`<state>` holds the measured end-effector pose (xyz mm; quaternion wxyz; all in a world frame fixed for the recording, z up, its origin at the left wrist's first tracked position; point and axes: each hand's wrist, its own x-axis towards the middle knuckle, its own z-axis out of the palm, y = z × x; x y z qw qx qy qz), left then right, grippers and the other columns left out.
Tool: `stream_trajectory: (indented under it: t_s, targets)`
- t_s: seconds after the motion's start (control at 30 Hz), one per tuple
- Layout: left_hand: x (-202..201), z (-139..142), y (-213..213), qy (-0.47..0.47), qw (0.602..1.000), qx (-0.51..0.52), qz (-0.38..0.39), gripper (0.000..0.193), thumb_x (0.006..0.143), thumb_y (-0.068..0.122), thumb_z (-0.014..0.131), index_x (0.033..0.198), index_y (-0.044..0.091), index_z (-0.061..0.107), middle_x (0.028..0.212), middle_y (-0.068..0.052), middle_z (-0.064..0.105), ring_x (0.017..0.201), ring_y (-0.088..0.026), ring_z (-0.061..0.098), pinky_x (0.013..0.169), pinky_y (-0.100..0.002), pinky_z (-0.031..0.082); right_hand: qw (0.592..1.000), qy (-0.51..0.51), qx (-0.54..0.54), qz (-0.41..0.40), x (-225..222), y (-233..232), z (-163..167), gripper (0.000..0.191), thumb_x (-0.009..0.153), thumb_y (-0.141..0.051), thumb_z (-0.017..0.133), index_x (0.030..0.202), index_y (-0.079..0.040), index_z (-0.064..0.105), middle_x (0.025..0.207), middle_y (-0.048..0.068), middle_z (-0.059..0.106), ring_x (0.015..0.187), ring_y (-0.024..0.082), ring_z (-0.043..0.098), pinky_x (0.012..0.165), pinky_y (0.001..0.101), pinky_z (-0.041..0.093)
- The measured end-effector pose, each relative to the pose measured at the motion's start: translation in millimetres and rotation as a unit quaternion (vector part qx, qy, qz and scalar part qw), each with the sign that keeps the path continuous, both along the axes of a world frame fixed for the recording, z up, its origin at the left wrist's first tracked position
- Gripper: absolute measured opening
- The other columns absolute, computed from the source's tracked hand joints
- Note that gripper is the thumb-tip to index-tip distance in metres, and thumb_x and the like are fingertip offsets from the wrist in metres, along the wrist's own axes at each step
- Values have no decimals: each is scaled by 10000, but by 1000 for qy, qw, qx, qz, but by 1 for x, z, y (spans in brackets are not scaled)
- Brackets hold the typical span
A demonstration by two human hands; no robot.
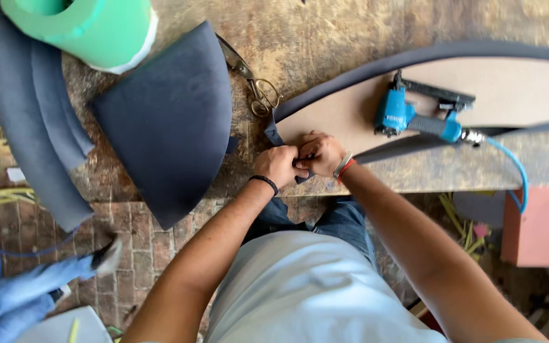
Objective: The person staples a dark fabric onto a curved wooden board using a pneumatic staple gun. They fold the fabric edges, secure them with staples, and trim excess fabric with scissors.
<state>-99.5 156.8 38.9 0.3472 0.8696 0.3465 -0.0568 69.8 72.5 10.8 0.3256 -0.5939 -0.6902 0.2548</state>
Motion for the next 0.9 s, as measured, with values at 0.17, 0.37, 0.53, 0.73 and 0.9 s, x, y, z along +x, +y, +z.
stream_trajectory:
  t_s: [0.17, 0.37, 0.53, 0.73, 0.9]
  targets:
    - [3, 2, 3, 10, 999, -38, -1, 429, 628, 426, 933, 851, 153, 690, 885, -91, 757, 857, -318, 728, 730, -456, 558, 987, -83, 66, -122, 12, -49, 20, 240, 771, -106, 781, 1010, -115, 791, 1053, 81, 714, 1006, 275, 668, 873, 361, 558]
    - [11, 5, 7, 25, 998, -51, 5, 404, 626, 402, 946, 778, 174, 650, 817, -31, 746, 790, -256, 724, 683, -423, 544, 867, -307, -122, -372, 89, -108, 64, 835, 698, -239, 927, 1423, -89, 541, 1383, 174, 604, 1312, 382, 495, 1136, 454, 379]
    - [12, 4, 8, 36, 997, -64, 15, 385, 651, 405, 937, 751, 174, 646, 805, -30, 743, 778, -238, 723, 677, -412, 545, 841, -324, -222, -372, 120, -82, 78, 1318, 526, -491, 994, 1529, 17, 305, 1322, 279, 591, 1290, 429, 487, 1098, 464, 370]
    - [12, 3, 6, 38, 997, -55, 29, 396, 655, 405, 941, 753, 165, 642, 814, -32, 737, 788, -241, 717, 678, -417, 542, 840, -285, -359, -291, 131, -71, 100, 914, 824, -493, 848, 1528, -137, 387, 1172, 199, 707, 1031, 366, 695, 851, 471, 583]
    - [13, 2, 6, 25, 998, -45, 32, 374, 650, 378, 940, 770, 182, 646, 811, -27, 734, 793, -241, 714, 675, -420, 536, 858, -61, -354, -368, 55, -120, 93, 484, 876, -311, 768, 1301, -116, 642, 896, 164, 753, 740, 260, 742, 652, 383, 610]
